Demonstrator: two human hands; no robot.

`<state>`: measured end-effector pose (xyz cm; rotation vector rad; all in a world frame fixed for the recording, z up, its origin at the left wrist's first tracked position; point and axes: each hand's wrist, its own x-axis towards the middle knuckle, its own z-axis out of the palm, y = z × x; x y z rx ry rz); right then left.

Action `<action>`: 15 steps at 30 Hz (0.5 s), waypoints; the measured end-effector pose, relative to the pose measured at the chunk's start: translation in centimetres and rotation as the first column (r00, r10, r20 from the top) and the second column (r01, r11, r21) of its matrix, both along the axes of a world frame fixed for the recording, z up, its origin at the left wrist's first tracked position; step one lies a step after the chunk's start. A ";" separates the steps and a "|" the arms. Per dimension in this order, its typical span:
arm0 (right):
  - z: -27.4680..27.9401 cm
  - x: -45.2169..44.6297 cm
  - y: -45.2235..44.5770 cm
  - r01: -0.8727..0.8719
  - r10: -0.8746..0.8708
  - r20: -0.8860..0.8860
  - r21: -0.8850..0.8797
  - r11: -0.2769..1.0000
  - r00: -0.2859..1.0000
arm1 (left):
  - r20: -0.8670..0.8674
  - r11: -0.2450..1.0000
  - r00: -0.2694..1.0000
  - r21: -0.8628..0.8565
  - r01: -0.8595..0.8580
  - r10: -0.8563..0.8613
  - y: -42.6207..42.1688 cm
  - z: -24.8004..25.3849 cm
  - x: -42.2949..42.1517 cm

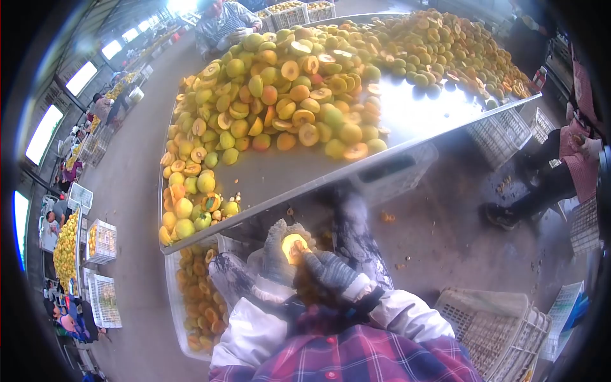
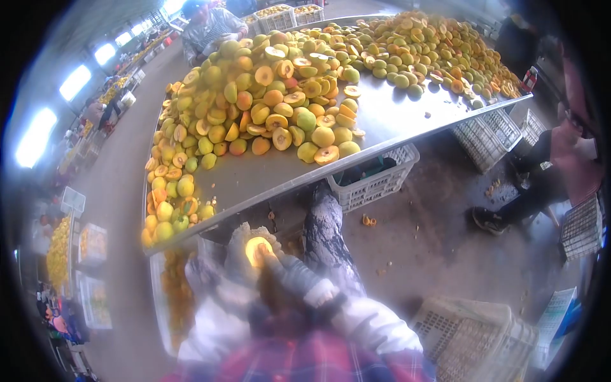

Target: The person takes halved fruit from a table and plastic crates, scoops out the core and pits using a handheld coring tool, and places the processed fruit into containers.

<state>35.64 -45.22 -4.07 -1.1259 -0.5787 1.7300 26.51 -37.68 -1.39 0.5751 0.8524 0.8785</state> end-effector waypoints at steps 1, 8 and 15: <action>-1.1 0.0 0.1 -0.073 0.060 0.106 0.127 0.989 0.993 | -0.106 0.993 0.990 0.077 -0.088 0.096 0.2 -1.5 0.4; 1.1 -1.9 0.1 0.091 -0.093 0.240 0.021 0.996 0.966 | -0.338 0.879 0.823 0.316 -0.357 0.456 -0.4 0.8 2.2; -1.7 -1.2 -0.8 -0.295 0.206 0.428 0.153 0.943 0.880 | -0.212 0.903 0.946 0.405 -0.145 0.247 -2.3 3.3 0.8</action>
